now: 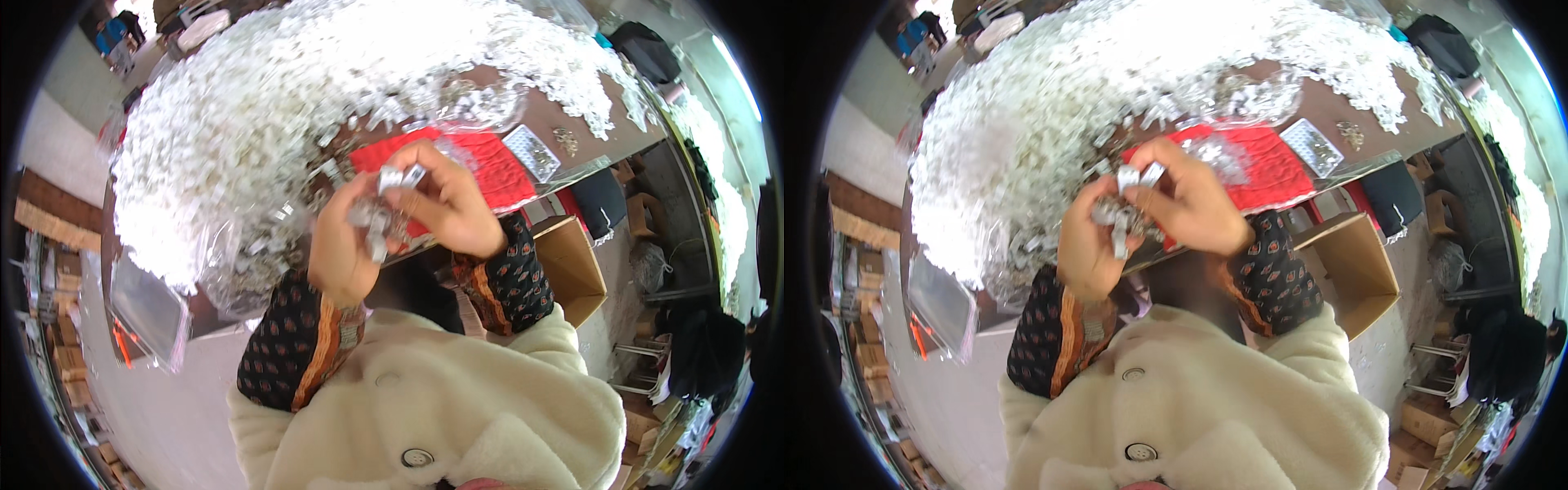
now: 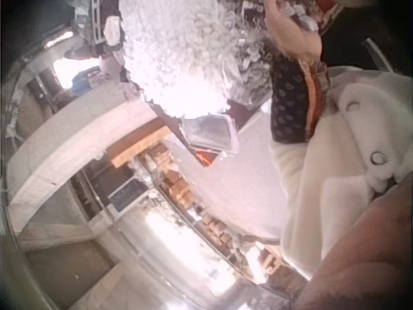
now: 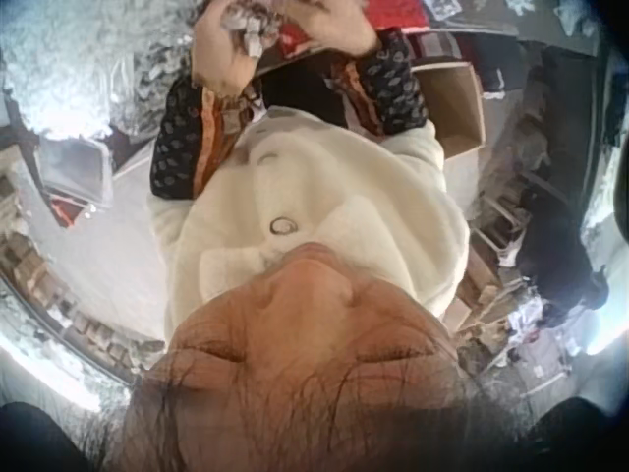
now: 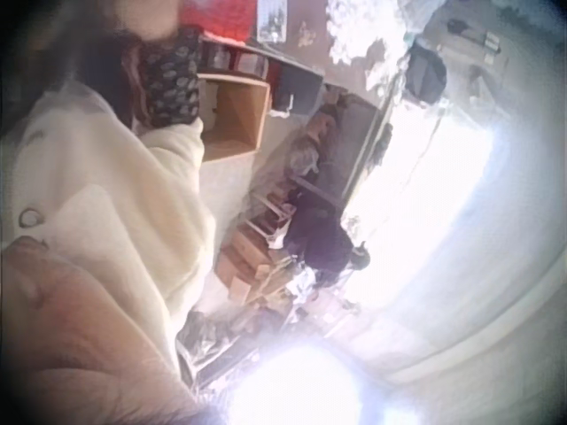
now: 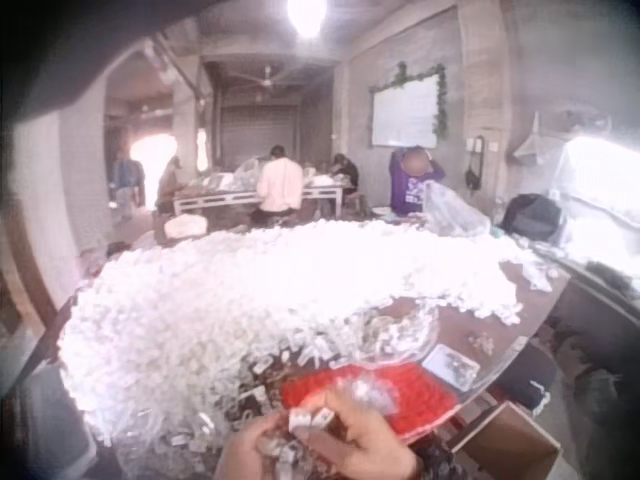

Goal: The person assembles small electronic components at a workbench, inserting wires into white plastic connectors and securing them with metal clips. They repeatedly pick up components, align and insert wires, and place finished units into a clear plastic bag.

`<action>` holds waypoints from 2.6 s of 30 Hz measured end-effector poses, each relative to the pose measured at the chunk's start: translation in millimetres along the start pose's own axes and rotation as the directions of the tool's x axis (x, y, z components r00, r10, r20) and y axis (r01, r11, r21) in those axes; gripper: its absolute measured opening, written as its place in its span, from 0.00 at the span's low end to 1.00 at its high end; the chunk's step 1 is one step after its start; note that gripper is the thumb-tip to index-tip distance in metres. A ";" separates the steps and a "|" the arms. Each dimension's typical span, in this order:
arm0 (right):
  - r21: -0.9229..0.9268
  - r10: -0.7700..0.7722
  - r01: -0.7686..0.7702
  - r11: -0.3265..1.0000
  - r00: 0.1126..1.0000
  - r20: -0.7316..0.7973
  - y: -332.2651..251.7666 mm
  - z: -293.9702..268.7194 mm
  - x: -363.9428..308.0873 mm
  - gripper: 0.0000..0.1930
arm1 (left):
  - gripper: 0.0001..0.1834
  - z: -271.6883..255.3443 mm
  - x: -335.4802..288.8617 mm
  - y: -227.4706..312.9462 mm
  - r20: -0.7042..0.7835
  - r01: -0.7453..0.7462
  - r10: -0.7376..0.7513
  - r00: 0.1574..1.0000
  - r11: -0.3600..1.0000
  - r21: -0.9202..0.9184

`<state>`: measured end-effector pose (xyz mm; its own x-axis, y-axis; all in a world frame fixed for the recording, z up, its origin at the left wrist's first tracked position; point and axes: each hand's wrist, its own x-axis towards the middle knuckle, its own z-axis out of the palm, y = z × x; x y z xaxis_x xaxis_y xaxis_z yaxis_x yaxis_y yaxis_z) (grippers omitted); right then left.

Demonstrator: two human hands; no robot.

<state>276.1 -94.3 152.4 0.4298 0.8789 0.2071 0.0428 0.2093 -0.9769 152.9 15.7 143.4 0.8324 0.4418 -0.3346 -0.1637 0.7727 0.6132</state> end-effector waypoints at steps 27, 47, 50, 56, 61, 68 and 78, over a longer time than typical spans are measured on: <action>-0.130 -0.276 0.388 0.912 0.817 0.507 28.3 74.7 12.8 0.13 | 0.15 -105.7 -86.5 -22.0 0.214 -0.627 0.728 0.652 0.358 0.692; -0.647 -0.163 0.365 0.670 0.922 0.351 75.9 161.0 65.3 0.16 | 0.25 -167.7 -84.2 -3.3 -0.108 -0.147 0.112 0.988 0.896 -0.420; -0.581 -0.003 0.265 0.770 0.911 0.412 54.8 164.1 45.6 0.19 | 0.29 -165.4 -72.6 -1.8 -0.044 -0.186 0.197 0.980 0.803 -0.567; -0.553 -0.065 0.526 0.646 0.760 0.647 40.9 169.3 27.5 0.24 | 0.25 -165.1 -54.3 -0.2 -0.150 -0.325 0.296 0.943 0.734 -0.596; -0.563 -0.003 0.393 0.727 0.821 0.571 35.4 165.3 28.6 0.23 | 0.23 -167.0 -58.5 -0.7 -0.175 -0.290 0.232 0.957 0.766 -0.574; -0.631 -0.156 0.377 0.678 0.913 0.377 41.7 162.5 29.9 0.19 | 0.19 -170.9 -64.8 2.4 -0.114 -0.279 0.267 0.957 0.735 -0.617; -0.774 -0.085 0.320 0.546 0.941 0.328 96.0 154.6 51.3 0.12 | 0.24 -185.2 -112.9 -19.8 0.087 -0.115 0.225 0.970 0.748 -0.654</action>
<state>162.8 37.2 77.3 0.1044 0.9498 0.2949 0.8590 0.0633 -0.5080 -36.0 34.9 36.5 0.8169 0.5632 -0.1245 -0.5644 0.8250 0.0288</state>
